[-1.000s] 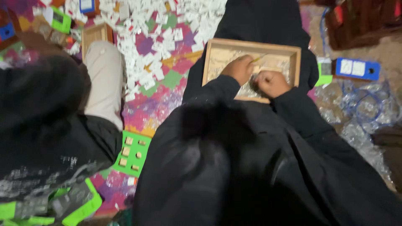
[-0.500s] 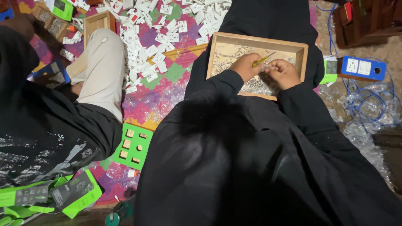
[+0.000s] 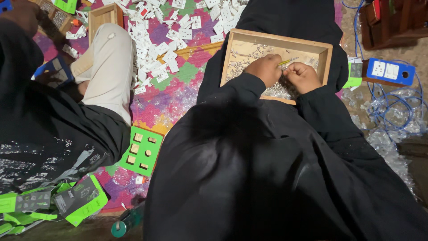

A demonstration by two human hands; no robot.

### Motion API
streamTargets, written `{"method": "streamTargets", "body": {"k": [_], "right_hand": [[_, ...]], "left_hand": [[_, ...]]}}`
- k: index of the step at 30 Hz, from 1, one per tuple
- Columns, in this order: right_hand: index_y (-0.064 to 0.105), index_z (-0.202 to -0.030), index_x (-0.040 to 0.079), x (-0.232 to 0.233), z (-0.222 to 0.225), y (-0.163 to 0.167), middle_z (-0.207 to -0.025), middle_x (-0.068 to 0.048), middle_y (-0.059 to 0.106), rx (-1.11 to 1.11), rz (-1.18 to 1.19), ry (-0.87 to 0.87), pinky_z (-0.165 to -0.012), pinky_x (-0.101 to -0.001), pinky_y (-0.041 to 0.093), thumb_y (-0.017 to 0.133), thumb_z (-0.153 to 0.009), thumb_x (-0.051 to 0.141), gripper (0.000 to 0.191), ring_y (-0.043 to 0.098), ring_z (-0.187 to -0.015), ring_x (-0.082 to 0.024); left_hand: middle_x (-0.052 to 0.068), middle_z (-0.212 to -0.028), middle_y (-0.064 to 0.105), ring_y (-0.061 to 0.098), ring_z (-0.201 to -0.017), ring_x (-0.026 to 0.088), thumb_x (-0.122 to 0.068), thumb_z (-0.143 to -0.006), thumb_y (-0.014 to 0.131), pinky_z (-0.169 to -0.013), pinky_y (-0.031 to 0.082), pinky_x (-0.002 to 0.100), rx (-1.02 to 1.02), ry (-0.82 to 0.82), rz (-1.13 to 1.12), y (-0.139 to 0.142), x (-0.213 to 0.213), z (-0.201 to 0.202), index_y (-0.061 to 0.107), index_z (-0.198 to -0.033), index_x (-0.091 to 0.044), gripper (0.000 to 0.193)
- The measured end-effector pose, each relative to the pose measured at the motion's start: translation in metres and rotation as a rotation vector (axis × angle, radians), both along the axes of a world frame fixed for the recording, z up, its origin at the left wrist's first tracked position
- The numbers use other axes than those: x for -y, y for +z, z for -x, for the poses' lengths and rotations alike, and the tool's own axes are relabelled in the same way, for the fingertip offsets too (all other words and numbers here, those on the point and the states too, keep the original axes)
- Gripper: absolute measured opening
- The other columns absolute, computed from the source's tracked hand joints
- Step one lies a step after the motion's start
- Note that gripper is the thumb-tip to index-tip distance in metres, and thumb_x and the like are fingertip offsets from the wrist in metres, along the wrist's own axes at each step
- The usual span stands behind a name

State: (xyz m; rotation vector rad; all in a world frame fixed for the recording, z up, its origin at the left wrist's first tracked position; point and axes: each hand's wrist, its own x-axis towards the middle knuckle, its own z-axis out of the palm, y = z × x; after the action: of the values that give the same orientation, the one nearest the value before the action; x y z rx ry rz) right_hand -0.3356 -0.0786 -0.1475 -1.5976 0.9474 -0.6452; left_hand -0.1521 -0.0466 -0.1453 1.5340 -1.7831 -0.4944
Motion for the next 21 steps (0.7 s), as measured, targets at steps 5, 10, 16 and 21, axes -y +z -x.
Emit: {"method": "streamTargets", "body": {"k": [5,10,16,21], "right_hand": [[0.066,-0.096,0.004,0.001,0.001,0.000,-0.086,0.004,0.064,0.001,-0.046,0.038,-0.068,-0.0208,0.043,0.059,-0.101,0.004,0.009,0.054,-0.076,-0.003],[0.065,-0.095,0.004,-0.002,0.004,0.001,-0.089,0.003,0.066,0.072,-0.099,0.118,-0.073,-0.0205,0.045,0.057,-0.098,0.003,0.009,0.057,-0.082,-0.004],[0.061,-0.092,0.003,-0.003,0.001,-0.002,-0.092,0.000,0.067,0.130,-0.026,0.057,-0.075,-0.0218,0.047,0.061,-0.100,-0.001,0.009,0.059,-0.083,-0.006],[0.061,-0.093,0.000,-0.003,0.002,0.000,-0.097,-0.004,0.071,0.138,0.053,-0.054,-0.082,-0.0233,0.053,0.063,-0.094,-0.006,0.007,0.066,-0.088,-0.009]], "left_hand": [[0.019,-0.093,0.070,0.070,-0.083,0.040,-0.015,-0.083,0.064,-0.073,0.055,0.052,0.114,0.060,0.066,-0.001,-0.005,0.005,0.065,-0.094,-0.004,0.015],[0.018,-0.096,0.071,0.071,-0.086,0.039,-0.012,-0.085,0.060,-0.077,0.056,0.052,0.084,0.168,0.026,-0.003,0.001,-0.002,0.067,-0.099,-0.006,0.016],[0.020,-0.099,0.070,0.069,-0.089,0.041,-0.014,-0.080,0.064,-0.078,0.054,0.052,0.070,0.115,-0.012,-0.004,0.005,-0.015,0.068,-0.095,-0.006,0.017],[0.018,-0.098,0.071,0.069,-0.093,0.039,-0.011,-0.082,0.061,-0.081,0.054,0.050,0.051,-0.008,-0.023,-0.004,0.002,-0.005,0.067,-0.093,-0.008,0.013]]}}
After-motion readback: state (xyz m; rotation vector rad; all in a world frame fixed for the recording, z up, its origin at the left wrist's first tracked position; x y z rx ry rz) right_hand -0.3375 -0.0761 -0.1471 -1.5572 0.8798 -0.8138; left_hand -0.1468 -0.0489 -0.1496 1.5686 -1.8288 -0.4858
